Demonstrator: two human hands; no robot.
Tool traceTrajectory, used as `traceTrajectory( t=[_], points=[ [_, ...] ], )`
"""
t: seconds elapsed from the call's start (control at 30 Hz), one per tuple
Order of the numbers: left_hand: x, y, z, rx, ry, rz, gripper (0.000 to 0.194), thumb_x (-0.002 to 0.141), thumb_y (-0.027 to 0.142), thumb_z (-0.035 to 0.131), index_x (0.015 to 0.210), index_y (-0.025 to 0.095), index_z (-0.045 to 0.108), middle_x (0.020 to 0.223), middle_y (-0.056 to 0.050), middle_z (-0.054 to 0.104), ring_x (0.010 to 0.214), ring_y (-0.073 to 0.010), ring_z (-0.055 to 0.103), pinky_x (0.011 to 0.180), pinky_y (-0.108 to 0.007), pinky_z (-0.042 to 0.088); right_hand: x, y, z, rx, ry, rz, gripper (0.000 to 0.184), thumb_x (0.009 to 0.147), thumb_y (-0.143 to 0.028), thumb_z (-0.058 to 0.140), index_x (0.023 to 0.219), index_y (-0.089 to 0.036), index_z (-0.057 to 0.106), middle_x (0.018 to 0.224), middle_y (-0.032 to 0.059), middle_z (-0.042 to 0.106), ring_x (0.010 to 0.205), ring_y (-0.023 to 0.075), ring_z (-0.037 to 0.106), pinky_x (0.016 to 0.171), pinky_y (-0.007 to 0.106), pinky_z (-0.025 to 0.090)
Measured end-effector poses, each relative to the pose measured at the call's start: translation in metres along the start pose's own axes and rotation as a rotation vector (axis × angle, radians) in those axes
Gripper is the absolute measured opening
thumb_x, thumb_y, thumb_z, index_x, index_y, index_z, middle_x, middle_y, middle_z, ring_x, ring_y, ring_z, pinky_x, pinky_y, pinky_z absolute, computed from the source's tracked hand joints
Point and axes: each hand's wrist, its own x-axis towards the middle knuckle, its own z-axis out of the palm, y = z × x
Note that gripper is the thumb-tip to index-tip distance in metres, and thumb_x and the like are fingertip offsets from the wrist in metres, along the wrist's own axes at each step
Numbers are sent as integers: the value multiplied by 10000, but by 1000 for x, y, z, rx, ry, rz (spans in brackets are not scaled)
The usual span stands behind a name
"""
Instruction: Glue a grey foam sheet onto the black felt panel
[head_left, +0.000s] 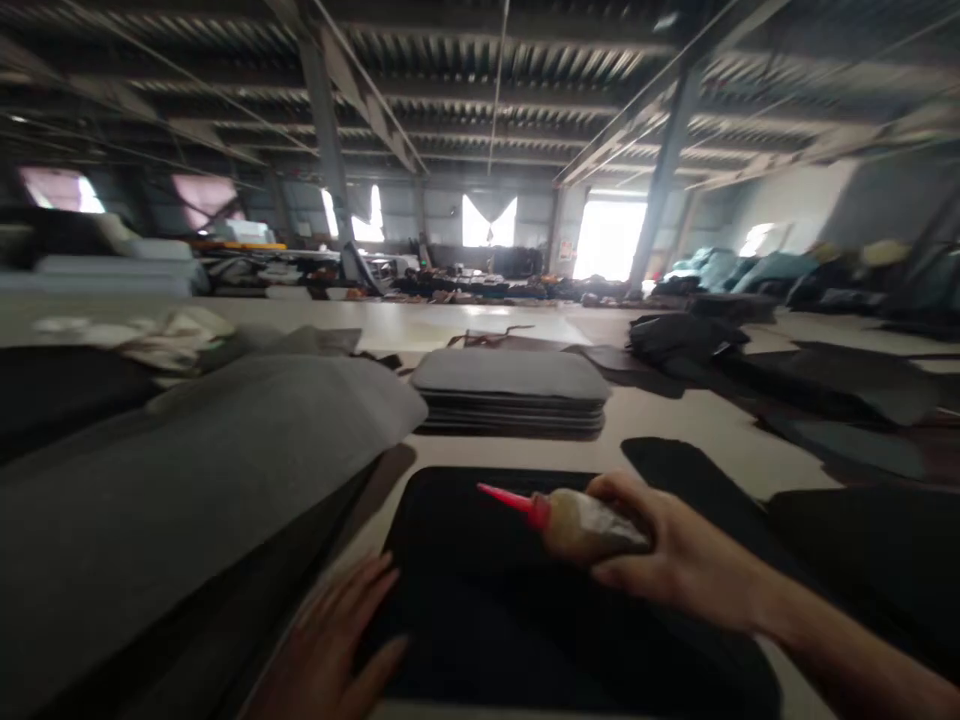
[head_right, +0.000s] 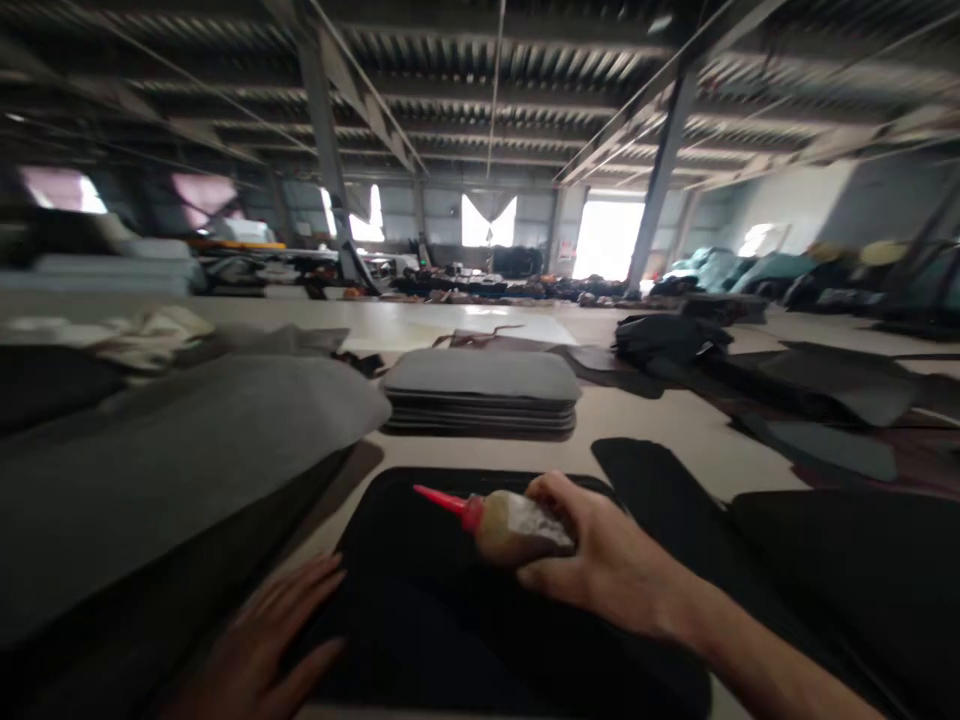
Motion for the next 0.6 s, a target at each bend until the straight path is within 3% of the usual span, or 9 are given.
traceTrajectory(
  t=[0.07, 0.13, 0.27, 0.43, 0.6],
  points=[
    [-1, 9, -16, -30, -148, -31, 585, 931, 531, 562, 1441, 248, 518, 1535, -79, 466, 1407, -305, 454, 1151, -539, 422, -4, 1, 5, -6, 0, 6, 486, 772, -418, 748, 1187, -245, 564, 992, 3, 683, 827, 198, 642, 666, 250, 506],
    [1, 14, -29, -129, -261, -38, 668, 932, 510, 580, 1502, 199, 421, 1589, -102, 379, 1477, -283, 341, 1218, -520, 322, -5, 7, 12, -42, 37, 33, 559, 767, -550, 752, 1214, -264, 577, 1013, 13, 697, 795, 215, 662, 635, 264, 530],
    [4, 14, -43, -295, -341, -65, 771, 888, 466, 662, 1531, 176, 352, 1615, -113, 328, 1502, -255, 283, 1255, -475, 248, -7, 13, 32, -113, 102, -10, 599, 777, -695, 708, 1216, -301, 603, 1073, 16, 707, 828, 243, 690, 639, 283, 572],
    [2, 12, -43, -316, -338, -57, 740, 869, 458, 698, 1504, 212, 406, 1613, -88, 339, 1506, -243, 269, 1259, -468, 231, 0, -6, 55, -171, 70, -267, 422, 850, -605, 684, 1117, -280, 642, 1011, 16, 711, 819, 228, 692, 642, 279, 571],
    [2, 13, -39, -268, -358, -50, 672, 881, 449, 687, 1471, 223, 459, 1618, -77, 331, 1515, -251, 244, 1253, -493, 231, 10, -20, 76, -208, 18, -404, 234, 920, -464, 635, 1067, -282, 636, 977, -5, 675, 804, 181, 661, 647, 270, 548]
  ],
)
